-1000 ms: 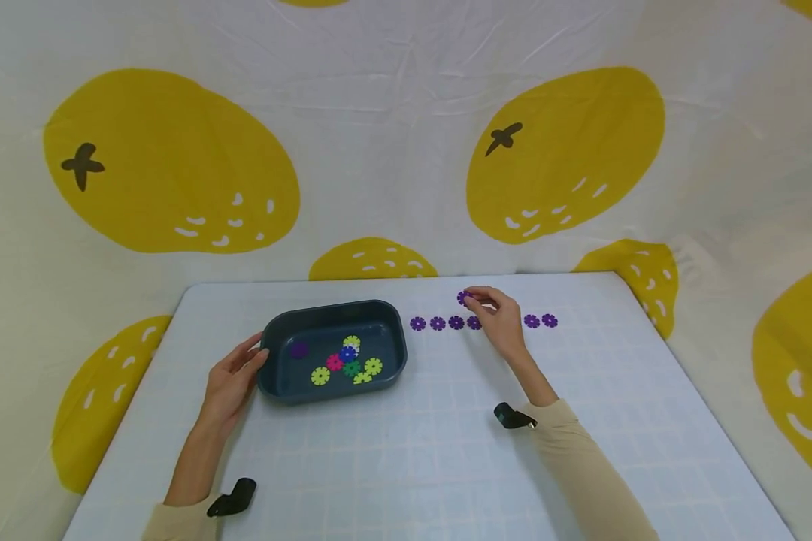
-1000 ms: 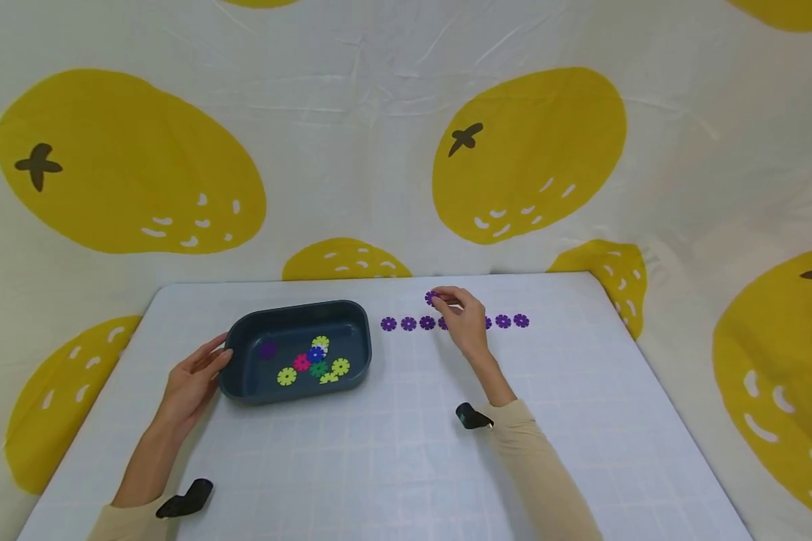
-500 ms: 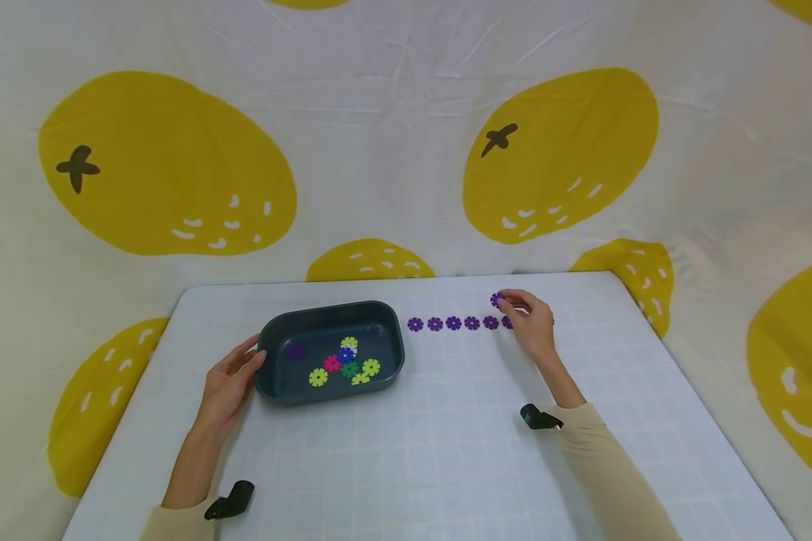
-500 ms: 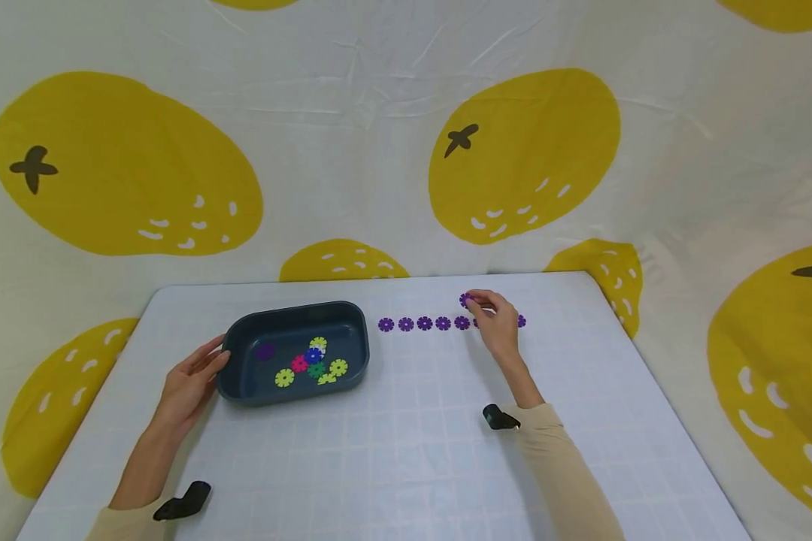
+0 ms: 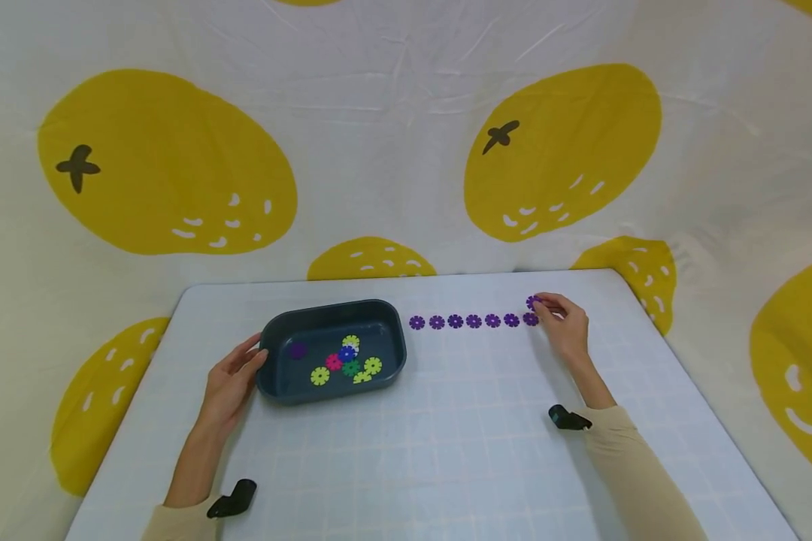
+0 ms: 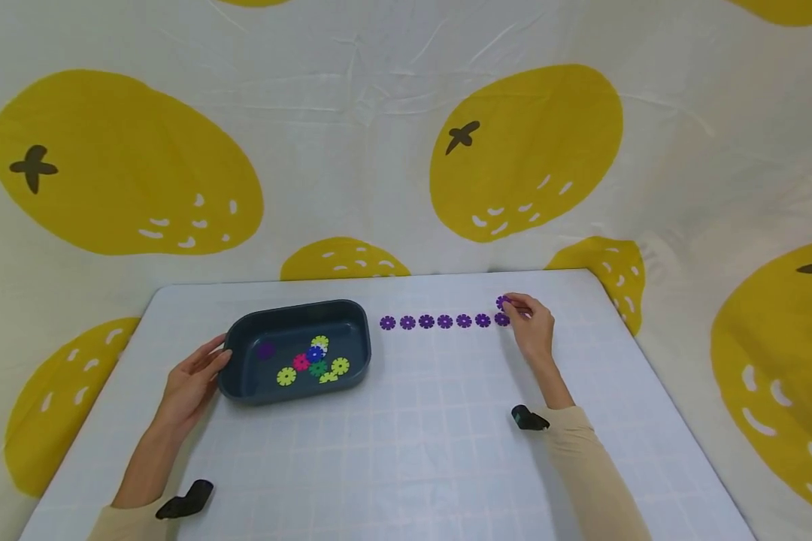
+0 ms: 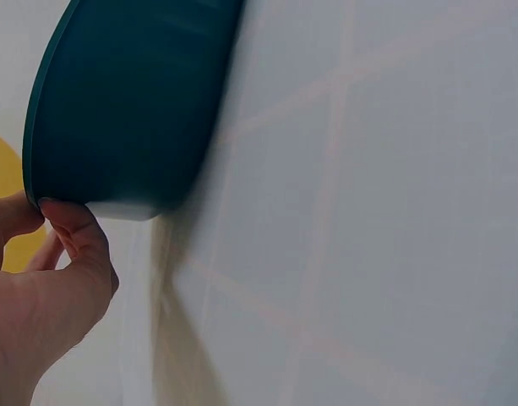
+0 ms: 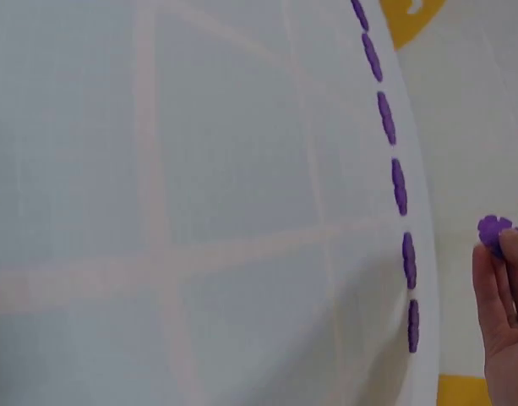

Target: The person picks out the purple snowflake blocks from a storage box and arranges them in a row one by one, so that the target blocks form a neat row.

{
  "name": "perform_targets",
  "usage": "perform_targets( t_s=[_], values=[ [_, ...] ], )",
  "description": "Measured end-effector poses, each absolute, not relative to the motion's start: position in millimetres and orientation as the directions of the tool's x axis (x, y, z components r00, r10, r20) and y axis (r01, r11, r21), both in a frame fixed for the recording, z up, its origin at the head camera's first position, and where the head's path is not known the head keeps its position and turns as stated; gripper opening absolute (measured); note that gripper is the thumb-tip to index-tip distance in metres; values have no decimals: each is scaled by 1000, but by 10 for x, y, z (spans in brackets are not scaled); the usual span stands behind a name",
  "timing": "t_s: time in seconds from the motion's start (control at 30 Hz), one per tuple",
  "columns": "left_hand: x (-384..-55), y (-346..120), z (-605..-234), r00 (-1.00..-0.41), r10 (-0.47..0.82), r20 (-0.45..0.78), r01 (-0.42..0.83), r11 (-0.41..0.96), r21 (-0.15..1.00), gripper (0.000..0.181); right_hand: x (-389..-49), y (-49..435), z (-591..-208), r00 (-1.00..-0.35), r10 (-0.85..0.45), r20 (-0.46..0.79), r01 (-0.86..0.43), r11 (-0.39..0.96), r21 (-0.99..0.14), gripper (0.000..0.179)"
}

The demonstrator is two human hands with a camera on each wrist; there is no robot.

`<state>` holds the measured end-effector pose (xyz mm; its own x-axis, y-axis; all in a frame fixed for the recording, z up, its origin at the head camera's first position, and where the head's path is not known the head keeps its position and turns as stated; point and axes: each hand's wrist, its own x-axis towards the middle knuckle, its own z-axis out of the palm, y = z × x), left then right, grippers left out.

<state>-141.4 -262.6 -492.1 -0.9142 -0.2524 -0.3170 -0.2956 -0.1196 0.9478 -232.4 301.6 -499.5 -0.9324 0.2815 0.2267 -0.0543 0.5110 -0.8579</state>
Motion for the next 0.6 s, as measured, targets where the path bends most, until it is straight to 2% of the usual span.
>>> perform_targets(
  t_s=[0.2, 0.6],
  values=[
    [-1411, -2609, -4912, -911, -260, -320, -299, -117, 947, 64, -2310, 3228, -5061, -924, 352, 146, 52, 496, -867, 34],
    [-1405, -2610, -4922, -916, -259, -307, -279, -140, 950, 63, -2341, 3516, -5153, -893, 449, 37, 173, 418, -892, 37]
  ],
)
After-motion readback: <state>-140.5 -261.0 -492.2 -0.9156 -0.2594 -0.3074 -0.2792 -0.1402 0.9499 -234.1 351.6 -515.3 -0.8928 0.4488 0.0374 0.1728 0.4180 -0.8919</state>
